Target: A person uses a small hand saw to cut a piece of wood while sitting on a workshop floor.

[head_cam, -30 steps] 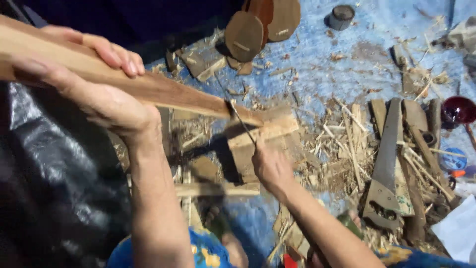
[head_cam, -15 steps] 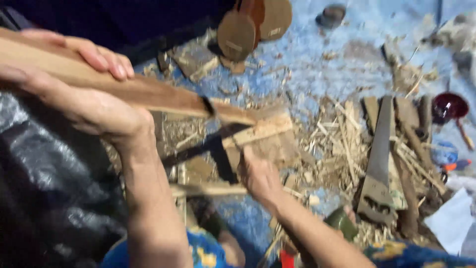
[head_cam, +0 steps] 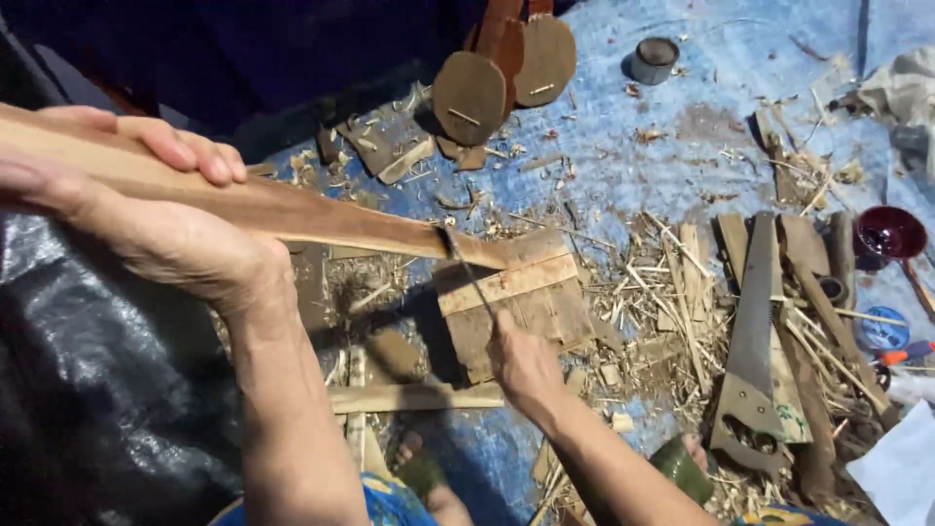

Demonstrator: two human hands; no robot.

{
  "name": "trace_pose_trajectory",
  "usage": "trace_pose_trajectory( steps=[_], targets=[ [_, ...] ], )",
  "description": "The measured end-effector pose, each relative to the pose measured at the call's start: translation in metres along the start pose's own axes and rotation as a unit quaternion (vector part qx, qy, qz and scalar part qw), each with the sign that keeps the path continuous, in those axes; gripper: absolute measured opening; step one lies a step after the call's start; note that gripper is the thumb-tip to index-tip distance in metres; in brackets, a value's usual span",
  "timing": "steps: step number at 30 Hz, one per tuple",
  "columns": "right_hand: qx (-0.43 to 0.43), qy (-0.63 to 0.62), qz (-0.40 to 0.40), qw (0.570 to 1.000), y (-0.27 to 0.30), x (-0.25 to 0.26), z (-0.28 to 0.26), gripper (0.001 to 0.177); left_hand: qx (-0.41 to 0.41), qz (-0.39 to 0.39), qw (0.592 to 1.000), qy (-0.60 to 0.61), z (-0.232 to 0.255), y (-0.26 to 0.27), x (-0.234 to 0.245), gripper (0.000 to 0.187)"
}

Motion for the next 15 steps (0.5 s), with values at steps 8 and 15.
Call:
trace_pose_trajectory(
  steps=[8, 15],
  targets=[
    [-0.011, 0.036, 0.037, 0.999, -0.012, -0.037, 0.057, 0.014, -0.046, -0.033, 0.998, 0.012, 0.000, -0.001, -0.007, 0.064],
    [-0.012, 0.070, 0.006, 0.997, -0.011, -0.027, 0.046, 0.017, -0.034, -0.031, 0.999, 0.028, -0.015, -0.008, 0.004, 0.061]
  ],
)
Point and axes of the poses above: each hand's wrist, its own y-axis away from the middle knuckle, its own x-axis out of the back of the hand, z = x × y, the point moved 5 cm from there along -y, towards the middle knuckle, and after that the axes turned 13 degrees about z, right-handed, at the moved point
